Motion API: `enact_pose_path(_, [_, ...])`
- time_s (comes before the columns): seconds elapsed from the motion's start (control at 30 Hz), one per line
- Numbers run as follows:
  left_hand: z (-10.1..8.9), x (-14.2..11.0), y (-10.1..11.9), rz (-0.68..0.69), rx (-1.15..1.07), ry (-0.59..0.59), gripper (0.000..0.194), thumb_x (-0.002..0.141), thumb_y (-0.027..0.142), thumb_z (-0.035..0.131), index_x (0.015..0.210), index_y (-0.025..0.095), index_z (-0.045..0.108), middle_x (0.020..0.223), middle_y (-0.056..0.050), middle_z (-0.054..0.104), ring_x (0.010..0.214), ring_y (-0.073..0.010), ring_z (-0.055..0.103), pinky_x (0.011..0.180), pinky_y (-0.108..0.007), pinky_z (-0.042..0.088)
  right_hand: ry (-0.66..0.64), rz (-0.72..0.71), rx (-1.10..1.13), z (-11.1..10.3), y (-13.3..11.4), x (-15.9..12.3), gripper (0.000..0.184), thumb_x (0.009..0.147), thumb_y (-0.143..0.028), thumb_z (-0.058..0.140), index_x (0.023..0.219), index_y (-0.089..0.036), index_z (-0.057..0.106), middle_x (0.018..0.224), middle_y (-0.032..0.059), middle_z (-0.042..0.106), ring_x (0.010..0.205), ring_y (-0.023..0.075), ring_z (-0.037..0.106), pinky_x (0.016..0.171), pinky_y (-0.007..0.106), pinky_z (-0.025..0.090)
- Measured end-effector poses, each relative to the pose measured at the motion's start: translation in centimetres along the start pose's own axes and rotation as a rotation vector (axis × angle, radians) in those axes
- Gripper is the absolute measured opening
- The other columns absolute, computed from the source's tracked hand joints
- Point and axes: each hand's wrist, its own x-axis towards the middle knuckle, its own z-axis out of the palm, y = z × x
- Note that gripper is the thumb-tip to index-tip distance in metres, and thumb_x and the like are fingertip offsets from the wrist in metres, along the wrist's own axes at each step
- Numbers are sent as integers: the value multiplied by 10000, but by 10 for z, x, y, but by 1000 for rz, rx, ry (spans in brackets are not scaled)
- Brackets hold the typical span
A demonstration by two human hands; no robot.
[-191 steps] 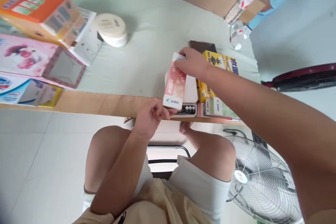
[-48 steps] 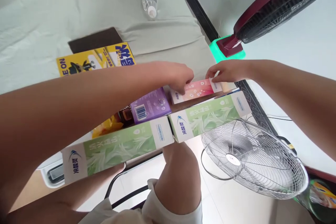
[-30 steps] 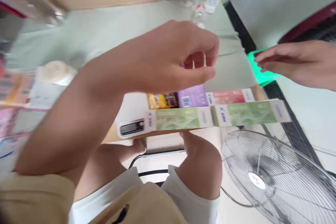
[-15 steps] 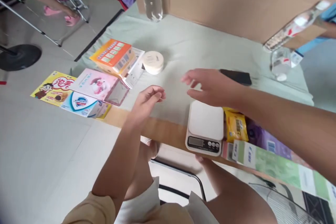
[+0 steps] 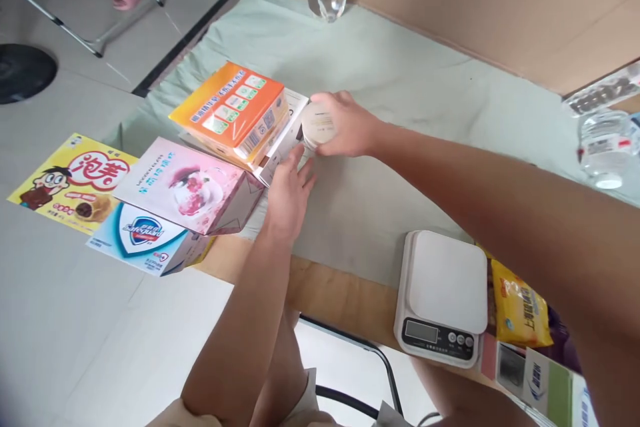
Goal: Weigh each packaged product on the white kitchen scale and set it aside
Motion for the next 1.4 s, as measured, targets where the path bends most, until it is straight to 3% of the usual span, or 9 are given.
enact_pose_path(0.23, [11, -5, 0, 13, 42, -31, 595, 1076, 495, 306, 1606, 234, 383, 1776, -53, 344, 1659, -259, 339, 1325, -407, 399, 32, 31, -64, -12, 5, -43, 1004, 651, -413, 826, 1562, -236, 443, 1472, 159, 545, 1344, 447, 584, 1114, 646, 522])
enact_pose_path(0.47, [42, -25, -8, 108, 107, -207, 440, 1002, 459, 467, 1351, 228, 602, 1564, -74, 613, 1556, -253, 495, 1324, -432, 366, 64, 159, -236, -67, 25, -182, 992, 702, -495, 810, 1569, -172, 454, 1466, 189, 571, 1454, 444, 503, 1249, 607, 402])
enact_pose_path(0.67, [96, -57, -28, 306, 298, -578, 523, 891, 467, 635, 1344, 207, 603, 1565, -116, 609, 1520, -291, 522, 1297, -441, 390, 17, 304, -200, -55, 47, -276, 1037, 640, -492, 805, 1579, -234, 449, 1524, 177, 533, 1410, 465, 554, 1191, 656, 472])
enact_pose_path(0.83, [124, -74, -38, 371, 396, -716, 728, 802, 424, 755, 1455, 188, 537, 1581, -157, 573, 1511, -330, 517, 1288, -467, 404, -50, 270, -146, -36, 52, -298, 969, 662, -462, 773, 1554, -241, 466, 1451, 175, 564, 1324, 443, 623, 1143, 645, 518])
enact_pose_path(1.0, [123, -76, -37, 395, 470, -738, 812, 769, 406, 786, 1509, 225, 505, 1596, -135, 558, 1509, -341, 517, 1276, -472, 430, -65, 289, -116, -32, 51, -295, 953, 703, -492, 775, 1567, -288, 430, 1479, 157, 548, 1288, 433, 653, 1061, 632, 585])
enact_pose_path(1.1, [119, -74, -35, 364, 529, -753, 910, 763, 442, 801, 1568, 207, 447, 1660, -151, 496, 1560, -362, 465, 1305, -492, 399, -111, 336, -118, -41, 48, -302, 1099, 674, -523, 836, 1631, -322, 335, 1664, 176, 389, 1352, 475, 620, 1070, 685, 570])
enact_pose_path(1.23, [119, -74, -31, 365, 559, -761, 1059, 741, 516, 843, 1634, 195, 373, 1727, -157, 408, 1622, -390, 372, 1354, -512, 319, 240, 314, -53, -45, 29, -348, 848, 807, -582, 768, 1556, -363, 436, 1703, 122, 360, 1587, 454, 402, 1265, 706, 414])
enact_pose_path(1.33, [126, -78, -27, 391, 581, -776, 1150, 706, 498, 870, 1663, 165, 328, 1756, -166, 351, 1646, -391, 322, 1373, -489, 285, 608, 279, 297, -20, 12, -392, 507, 1001, -448, 568, 1484, -497, 425, 1638, 33, 459, 1495, 293, 561, 1256, 590, 495])
enact_pose_path(1.4, [134, -82, -24, 424, 623, -771, 1153, 699, 458, 874, 1668, 167, 320, 1764, -163, 334, 1653, -389, 305, 1373, -494, 282, 767, 246, 473, 4, 7, -412, 413, 1013, -407, 512, 1412, -508, 478, 1577, 28, 526, 1430, 291, 626, 1184, 588, 564])
